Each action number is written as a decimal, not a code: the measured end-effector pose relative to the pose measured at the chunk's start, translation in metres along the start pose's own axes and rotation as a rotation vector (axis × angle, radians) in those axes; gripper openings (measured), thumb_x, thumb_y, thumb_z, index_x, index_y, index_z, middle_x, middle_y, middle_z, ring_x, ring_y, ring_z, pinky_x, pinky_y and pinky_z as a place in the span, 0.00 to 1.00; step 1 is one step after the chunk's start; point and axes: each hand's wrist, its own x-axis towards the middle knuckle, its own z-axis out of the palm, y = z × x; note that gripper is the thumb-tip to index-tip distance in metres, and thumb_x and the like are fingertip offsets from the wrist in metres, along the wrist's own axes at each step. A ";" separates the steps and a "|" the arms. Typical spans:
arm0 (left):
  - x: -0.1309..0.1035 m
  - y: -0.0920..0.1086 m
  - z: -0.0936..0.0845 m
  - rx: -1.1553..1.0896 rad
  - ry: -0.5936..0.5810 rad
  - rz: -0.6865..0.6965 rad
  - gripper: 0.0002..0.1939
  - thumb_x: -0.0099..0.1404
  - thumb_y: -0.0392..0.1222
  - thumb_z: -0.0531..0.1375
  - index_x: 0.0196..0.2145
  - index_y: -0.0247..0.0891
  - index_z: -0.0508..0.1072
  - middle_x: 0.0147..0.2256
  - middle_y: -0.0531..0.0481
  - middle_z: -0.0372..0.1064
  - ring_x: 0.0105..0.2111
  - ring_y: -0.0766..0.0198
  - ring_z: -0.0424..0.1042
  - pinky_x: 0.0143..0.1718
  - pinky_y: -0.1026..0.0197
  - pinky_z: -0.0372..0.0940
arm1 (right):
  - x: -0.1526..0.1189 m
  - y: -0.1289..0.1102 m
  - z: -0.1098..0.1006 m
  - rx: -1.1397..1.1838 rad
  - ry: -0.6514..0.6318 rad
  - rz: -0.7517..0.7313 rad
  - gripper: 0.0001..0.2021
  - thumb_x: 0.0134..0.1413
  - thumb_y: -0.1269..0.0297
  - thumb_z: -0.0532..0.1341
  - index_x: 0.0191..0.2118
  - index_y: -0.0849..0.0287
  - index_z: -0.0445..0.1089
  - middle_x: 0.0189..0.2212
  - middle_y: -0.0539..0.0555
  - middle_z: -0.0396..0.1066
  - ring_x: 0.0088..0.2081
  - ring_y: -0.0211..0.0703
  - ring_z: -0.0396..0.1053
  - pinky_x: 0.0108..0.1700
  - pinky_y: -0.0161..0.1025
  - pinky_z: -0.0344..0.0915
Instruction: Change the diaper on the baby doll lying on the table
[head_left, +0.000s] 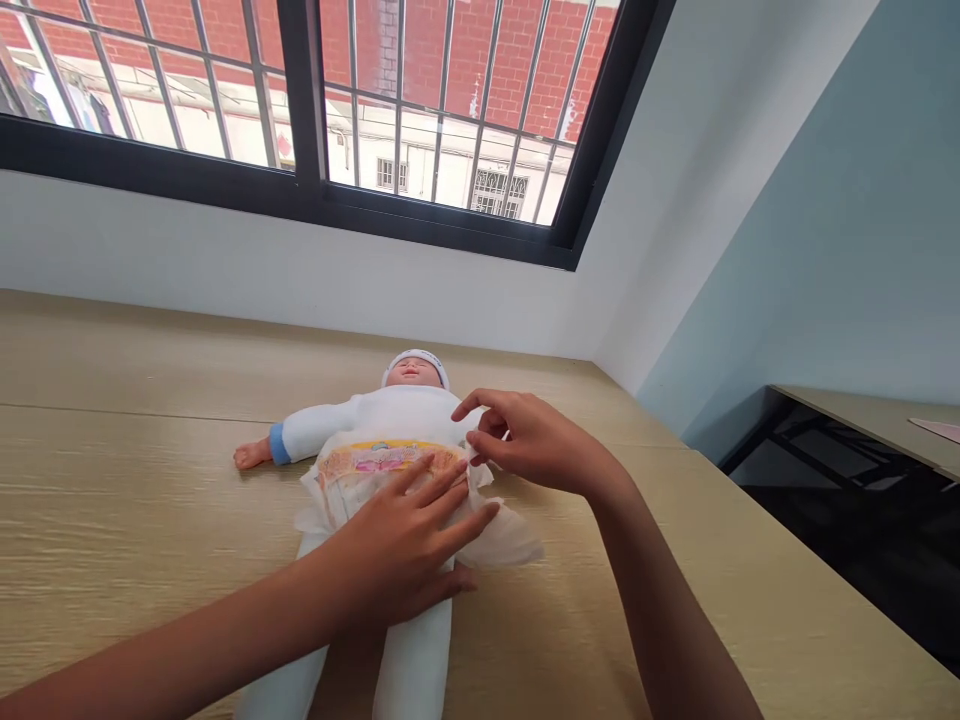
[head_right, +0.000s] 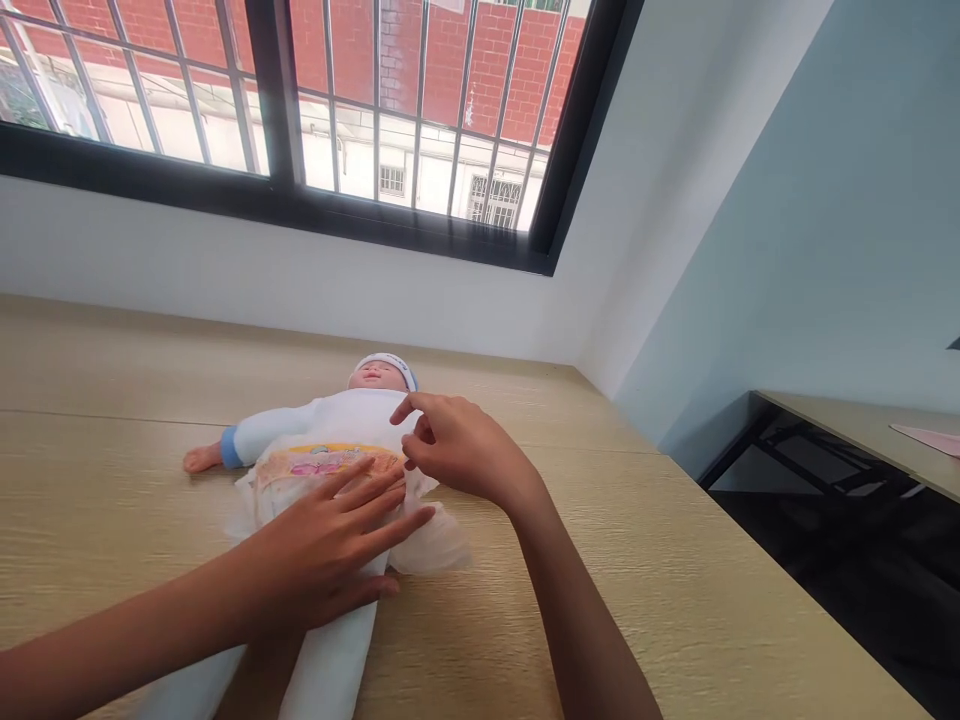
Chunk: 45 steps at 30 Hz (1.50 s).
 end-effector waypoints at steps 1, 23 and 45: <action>-0.001 0.005 -0.003 0.019 0.006 -0.009 0.29 0.71 0.54 0.60 0.63 0.38 0.66 0.59 0.32 0.71 0.63 0.35 0.65 0.60 0.31 0.62 | 0.001 0.001 0.001 -0.015 0.013 0.013 0.11 0.66 0.59 0.62 0.47 0.60 0.72 0.27 0.46 0.71 0.30 0.39 0.71 0.38 0.41 0.70; -0.002 0.026 -0.002 0.176 0.103 -0.004 0.15 0.72 0.40 0.55 0.50 0.40 0.80 0.40 0.43 0.81 0.43 0.45 0.78 0.49 0.43 0.71 | 0.028 -0.002 0.058 0.058 0.029 -0.169 0.15 0.69 0.59 0.60 0.56 0.60 0.69 0.37 0.52 0.76 0.39 0.43 0.76 0.47 0.48 0.74; -0.012 -0.026 -0.067 -0.214 -0.311 -0.344 0.27 0.76 0.56 0.50 0.69 0.53 0.58 0.69 0.47 0.59 0.62 0.47 0.68 0.62 0.46 0.65 | -0.004 -0.007 0.005 0.033 0.245 -0.112 0.12 0.70 0.57 0.56 0.50 0.51 0.74 0.37 0.47 0.80 0.39 0.42 0.77 0.43 0.41 0.68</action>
